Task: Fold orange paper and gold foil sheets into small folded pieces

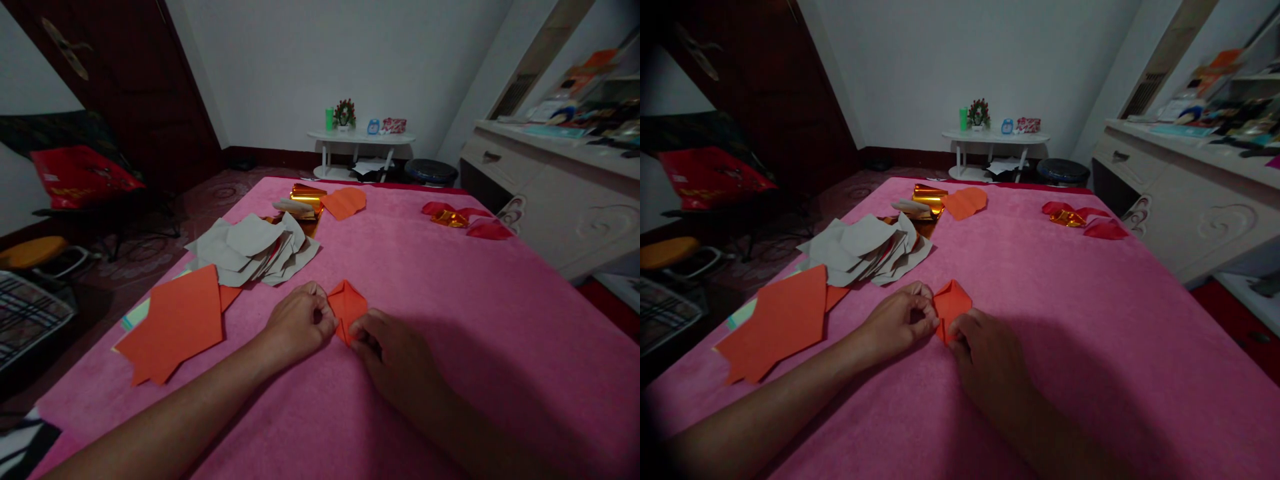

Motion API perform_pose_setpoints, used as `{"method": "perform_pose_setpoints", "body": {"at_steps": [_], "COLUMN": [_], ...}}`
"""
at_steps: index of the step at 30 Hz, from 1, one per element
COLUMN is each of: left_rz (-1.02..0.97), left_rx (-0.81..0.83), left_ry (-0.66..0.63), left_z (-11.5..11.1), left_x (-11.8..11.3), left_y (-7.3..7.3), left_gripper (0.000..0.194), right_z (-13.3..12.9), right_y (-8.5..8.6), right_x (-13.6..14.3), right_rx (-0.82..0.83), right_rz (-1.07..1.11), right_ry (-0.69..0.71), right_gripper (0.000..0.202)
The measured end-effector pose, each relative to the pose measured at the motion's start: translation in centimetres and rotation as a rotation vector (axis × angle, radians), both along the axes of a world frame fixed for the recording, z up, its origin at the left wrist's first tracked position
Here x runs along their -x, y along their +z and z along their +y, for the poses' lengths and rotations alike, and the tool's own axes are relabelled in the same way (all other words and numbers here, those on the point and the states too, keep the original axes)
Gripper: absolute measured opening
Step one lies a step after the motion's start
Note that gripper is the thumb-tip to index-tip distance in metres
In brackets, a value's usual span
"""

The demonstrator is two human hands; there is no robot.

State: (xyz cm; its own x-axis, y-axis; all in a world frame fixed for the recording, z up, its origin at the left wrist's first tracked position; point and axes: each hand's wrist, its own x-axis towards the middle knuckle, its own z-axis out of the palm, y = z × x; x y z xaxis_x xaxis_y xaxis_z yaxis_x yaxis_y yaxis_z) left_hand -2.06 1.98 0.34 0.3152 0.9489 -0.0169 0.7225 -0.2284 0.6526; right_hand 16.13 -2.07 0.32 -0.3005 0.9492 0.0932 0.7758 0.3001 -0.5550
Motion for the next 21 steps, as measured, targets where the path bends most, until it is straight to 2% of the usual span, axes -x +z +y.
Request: {"method": "perform_pose_setpoints", "body": {"at_steps": [6, 12, 21], "left_rz": [-0.075, -0.083, -0.039], "left_rx": [0.041, 0.028, -0.014], "left_ry": [-0.064, -0.105, 0.059], "left_z": [0.1, 0.0, -0.3], "left_x": [0.3, 0.3, -0.7], "left_y": [-0.2, -0.3, -0.3], "left_gripper": [0.018, 0.016, 0.007], "right_z": [0.2, 0.2, 0.1], "right_y": [-0.1, -0.2, -0.9], "right_x": [0.0, -0.2, -0.5], "right_rx": [0.0, 0.008, -0.068], "right_rz": [-0.013, -0.011, -0.002], "right_ry": [0.028, 0.046, 0.15], "right_gripper": [0.009, 0.009, 0.018]}}
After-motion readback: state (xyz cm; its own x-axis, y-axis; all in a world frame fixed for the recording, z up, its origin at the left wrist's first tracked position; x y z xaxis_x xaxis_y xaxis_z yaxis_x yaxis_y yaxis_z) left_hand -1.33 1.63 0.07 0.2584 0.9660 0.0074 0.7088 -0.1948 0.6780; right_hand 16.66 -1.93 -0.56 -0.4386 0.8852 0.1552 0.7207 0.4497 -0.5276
